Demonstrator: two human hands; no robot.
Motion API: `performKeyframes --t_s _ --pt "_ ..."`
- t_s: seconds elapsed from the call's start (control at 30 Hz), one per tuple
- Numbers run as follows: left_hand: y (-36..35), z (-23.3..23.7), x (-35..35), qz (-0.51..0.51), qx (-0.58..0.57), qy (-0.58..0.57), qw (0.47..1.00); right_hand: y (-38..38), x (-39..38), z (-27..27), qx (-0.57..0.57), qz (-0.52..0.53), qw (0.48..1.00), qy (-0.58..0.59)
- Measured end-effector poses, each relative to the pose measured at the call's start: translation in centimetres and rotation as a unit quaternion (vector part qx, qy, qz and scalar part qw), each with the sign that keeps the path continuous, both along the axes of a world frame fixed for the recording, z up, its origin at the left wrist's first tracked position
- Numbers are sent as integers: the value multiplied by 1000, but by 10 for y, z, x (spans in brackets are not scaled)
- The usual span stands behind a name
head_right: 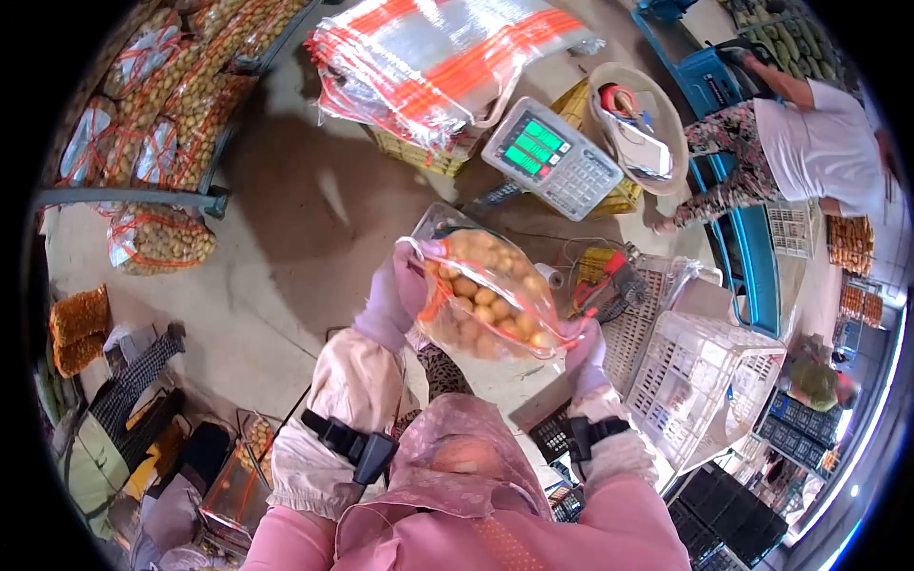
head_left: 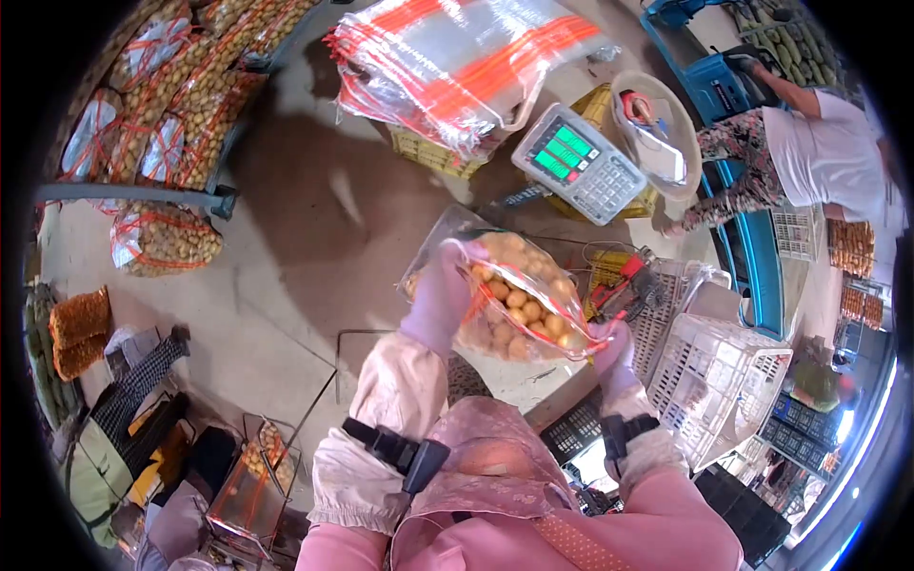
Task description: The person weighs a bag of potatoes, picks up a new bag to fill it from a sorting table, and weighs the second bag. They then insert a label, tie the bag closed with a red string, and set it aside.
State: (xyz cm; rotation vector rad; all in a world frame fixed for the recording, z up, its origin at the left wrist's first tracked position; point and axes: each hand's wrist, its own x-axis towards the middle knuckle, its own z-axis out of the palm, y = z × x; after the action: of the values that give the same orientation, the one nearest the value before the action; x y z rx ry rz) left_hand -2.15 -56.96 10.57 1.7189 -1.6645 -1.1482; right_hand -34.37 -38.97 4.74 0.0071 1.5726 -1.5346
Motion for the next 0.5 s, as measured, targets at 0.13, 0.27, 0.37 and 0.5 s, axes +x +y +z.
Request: performKeyframes --t_s 0.13,0.27,0.37,0.5 --pt "-10 -42 -15 61 117 349 928 -46 -19 -11 62 39 997 -4" --pt "2 -45 0 130 238 535 800 -57 -29 -26 93 104 984 111" --pt "11 -47 29 -35 62 327 942 -47 -20 -10 152 165 967 118" --pt "70 -26 98 143 233 482 832 -58 -33 4 32 117 990 69"
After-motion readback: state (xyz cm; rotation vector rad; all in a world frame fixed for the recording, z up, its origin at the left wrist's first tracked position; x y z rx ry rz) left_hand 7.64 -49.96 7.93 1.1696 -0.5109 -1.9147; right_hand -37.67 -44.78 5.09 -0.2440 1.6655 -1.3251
